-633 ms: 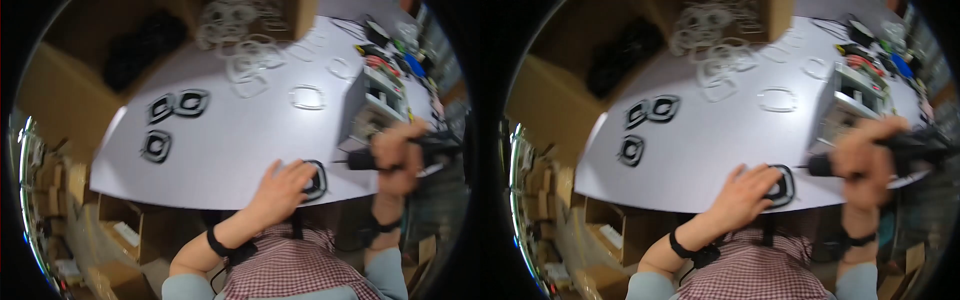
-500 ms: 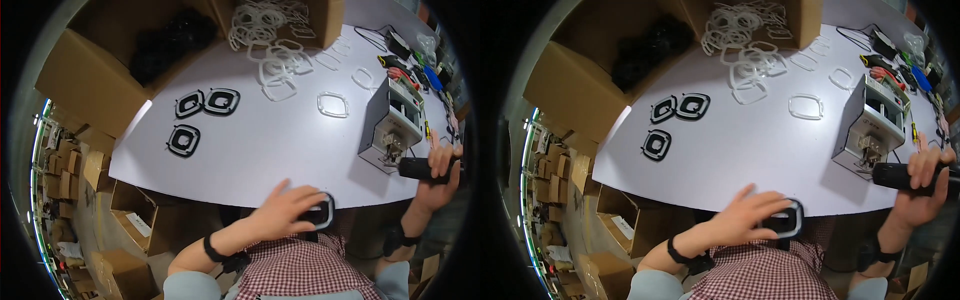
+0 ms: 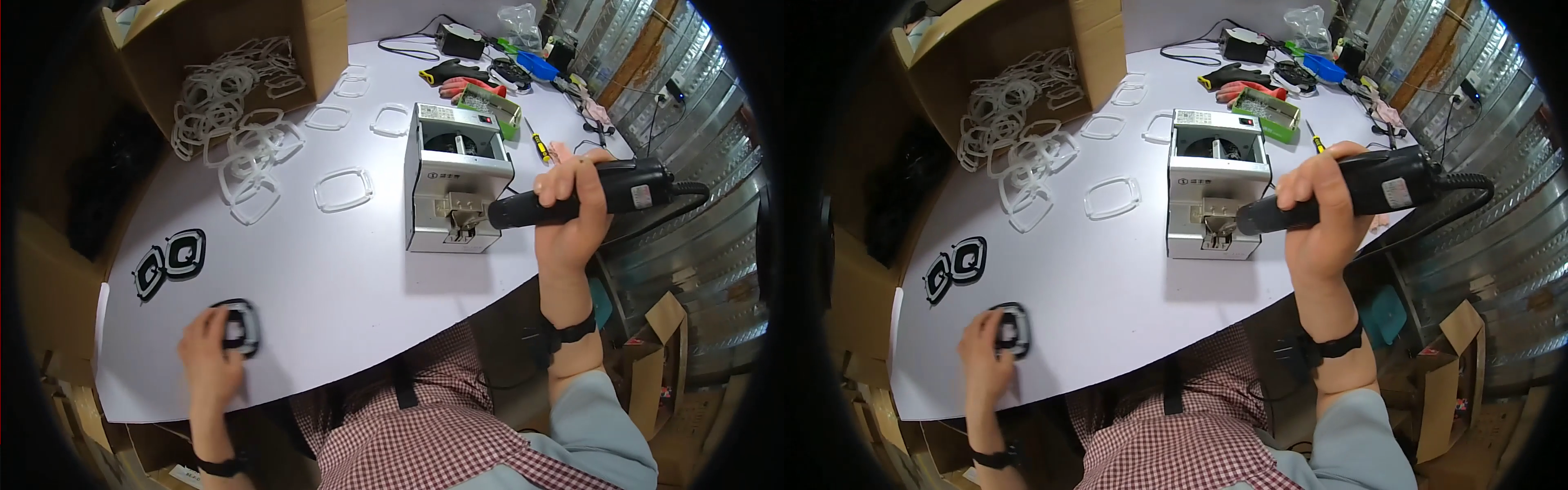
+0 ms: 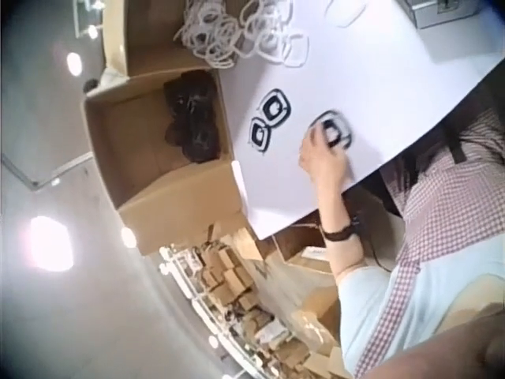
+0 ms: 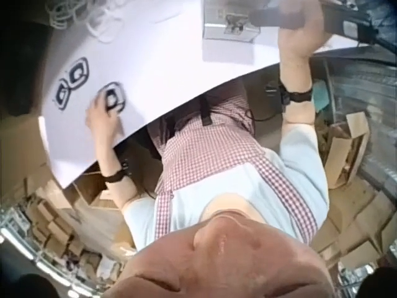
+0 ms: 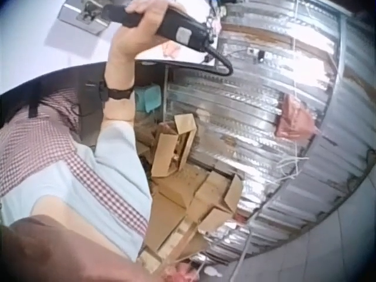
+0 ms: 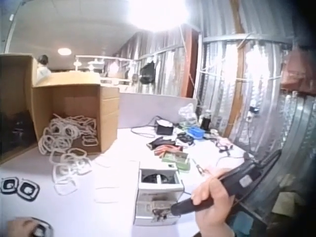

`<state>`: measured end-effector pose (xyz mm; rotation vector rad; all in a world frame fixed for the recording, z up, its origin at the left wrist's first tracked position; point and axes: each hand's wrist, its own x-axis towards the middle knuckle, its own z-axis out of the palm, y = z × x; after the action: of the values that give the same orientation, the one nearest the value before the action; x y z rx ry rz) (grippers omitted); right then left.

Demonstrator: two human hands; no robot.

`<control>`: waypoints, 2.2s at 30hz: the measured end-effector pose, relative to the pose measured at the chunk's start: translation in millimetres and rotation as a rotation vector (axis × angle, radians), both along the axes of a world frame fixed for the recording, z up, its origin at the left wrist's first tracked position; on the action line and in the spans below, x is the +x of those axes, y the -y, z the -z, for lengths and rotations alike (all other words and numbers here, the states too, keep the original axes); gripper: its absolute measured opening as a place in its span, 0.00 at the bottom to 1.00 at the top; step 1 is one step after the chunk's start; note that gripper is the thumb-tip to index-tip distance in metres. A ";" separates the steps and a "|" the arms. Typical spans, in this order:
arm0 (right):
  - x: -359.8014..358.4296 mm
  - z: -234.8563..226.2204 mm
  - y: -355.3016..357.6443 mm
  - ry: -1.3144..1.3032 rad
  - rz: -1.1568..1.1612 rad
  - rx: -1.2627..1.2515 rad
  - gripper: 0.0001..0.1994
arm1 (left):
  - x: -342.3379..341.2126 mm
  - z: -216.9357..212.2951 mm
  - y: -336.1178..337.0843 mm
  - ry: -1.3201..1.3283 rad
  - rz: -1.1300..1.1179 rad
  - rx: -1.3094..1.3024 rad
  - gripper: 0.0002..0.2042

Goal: Using an electric screwdriver to attach components to headset frames and organizing parts.

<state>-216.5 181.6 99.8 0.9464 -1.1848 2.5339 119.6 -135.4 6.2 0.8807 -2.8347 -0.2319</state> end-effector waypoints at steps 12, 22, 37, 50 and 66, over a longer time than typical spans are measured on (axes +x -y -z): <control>13.8 -0.9 33.6 -0.228 -0.115 0.393 0.16 | -134.9 -3.1 -152.8 -0.146 0.382 0.040 0.28; 39.0 13.5 33.8 0.099 -0.202 0.208 0.10 | -137.3 14.2 -149.7 -0.227 0.386 0.029 0.28; 51.1 47.0 74.7 0.075 -0.336 0.365 0.08 | -140.8 10.6 -149.7 -0.247 0.399 0.059 0.30; 8.2 1.9 22.9 -0.138 -0.079 0.088 0.11 | -142.2 15.2 -153.9 -0.260 0.367 0.027 0.27; -3.8 0.9 16.0 -0.269 -0.143 0.425 0.19 | -140.5 8.7 -158.3 -0.235 0.371 0.077 0.28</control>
<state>-220.3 165.7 98.9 1.4607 -1.6488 2.1936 -20.9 22.9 -2.5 0.3054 -2.7548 -0.4602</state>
